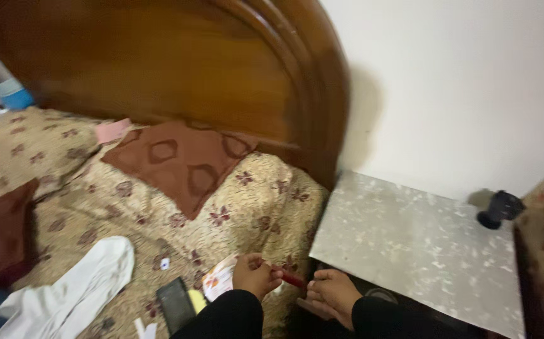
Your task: The person moves various personal items, including a brush, containers, and cosmetic products, from the top of the bedside table and the bed into the open drawer, then closes the drawer and arranges the remaining items on the surface.
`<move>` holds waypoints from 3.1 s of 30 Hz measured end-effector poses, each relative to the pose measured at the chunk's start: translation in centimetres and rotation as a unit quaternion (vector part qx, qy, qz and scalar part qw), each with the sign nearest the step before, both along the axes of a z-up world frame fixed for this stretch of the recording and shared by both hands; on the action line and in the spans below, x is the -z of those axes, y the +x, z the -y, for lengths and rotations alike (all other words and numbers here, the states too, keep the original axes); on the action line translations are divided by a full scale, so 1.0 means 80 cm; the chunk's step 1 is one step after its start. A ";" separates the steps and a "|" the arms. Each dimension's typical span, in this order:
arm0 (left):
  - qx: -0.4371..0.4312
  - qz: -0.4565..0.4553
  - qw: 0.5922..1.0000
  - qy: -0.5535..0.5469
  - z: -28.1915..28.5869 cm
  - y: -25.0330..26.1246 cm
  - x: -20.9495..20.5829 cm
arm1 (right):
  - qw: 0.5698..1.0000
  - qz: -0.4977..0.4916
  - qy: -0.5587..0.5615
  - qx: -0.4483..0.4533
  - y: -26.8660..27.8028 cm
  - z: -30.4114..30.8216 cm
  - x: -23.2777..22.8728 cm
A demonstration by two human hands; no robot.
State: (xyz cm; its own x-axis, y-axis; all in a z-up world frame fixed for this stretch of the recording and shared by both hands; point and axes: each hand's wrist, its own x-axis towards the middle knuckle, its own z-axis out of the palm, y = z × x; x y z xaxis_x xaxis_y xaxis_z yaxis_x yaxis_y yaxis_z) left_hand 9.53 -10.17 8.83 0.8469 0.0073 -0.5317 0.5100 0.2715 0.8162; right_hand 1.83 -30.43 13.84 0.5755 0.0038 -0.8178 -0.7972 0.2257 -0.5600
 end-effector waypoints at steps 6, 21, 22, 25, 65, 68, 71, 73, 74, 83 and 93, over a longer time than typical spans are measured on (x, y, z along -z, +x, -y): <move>0.045 -0.038 0.998 -0.038 0.062 0.014 0.001 | 0.997 0.013 0.044 0.068 -0.015 0.055 -0.023; 0.181 -0.114 0.976 0.030 0.166 -0.012 -0.006 | 0.991 0.057 0.111 0.047 -0.083 0.149 -0.023; 0.186 -0.117 0.975 0.030 0.170 -0.017 -0.005 | 0.991 0.055 0.110 0.052 -0.085 0.152 -0.022; 0.213 -0.156 0.964 -0.012 0.182 -0.042 -0.008 | 0.993 -0.001 0.089 0.079 -0.091 0.158 -0.028; 0.510 -0.131 0.850 0.006 0.267 -0.042 0.183 | 0.975 -0.081 -0.073 0.192 -0.202 0.254 0.114; 0.305 -0.303 0.900 -0.070 0.267 -0.050 0.176 | 0.970 -0.098 -0.063 0.214 -0.205 0.258 0.131; 0.292 -0.300 0.908 -0.014 0.267 -0.054 0.158 | 0.972 -0.054 -0.030 0.228 -0.210 0.264 0.139; 0.287 -0.305 0.908 0.015 0.265 -0.054 0.151 | 0.972 -0.014 -0.004 0.234 -0.208 0.265 0.130; 0.304 -0.287 0.908 -0.007 0.261 -0.055 0.149 | 0.972 -0.064 -0.062 0.219 -0.204 0.270 0.124; 0.359 -0.273 0.835 -0.315 0.248 -0.062 0.194 | 0.959 -0.072 -0.043 0.271 -0.212 0.299 0.208; 0.571 -0.013 0.788 -0.230 0.212 -0.068 0.260 | 0.972 0.044 -0.070 0.220 -0.237 0.314 0.314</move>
State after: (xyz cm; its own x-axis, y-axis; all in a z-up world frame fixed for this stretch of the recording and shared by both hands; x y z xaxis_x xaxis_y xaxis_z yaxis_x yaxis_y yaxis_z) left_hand 4.06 -27.14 -11.96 0.1509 -0.9504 -0.2719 0.6511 -0.1114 0.7508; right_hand -17.12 -55.55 -11.31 0.5642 -0.3664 -0.7398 -0.5879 0.4508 -0.6717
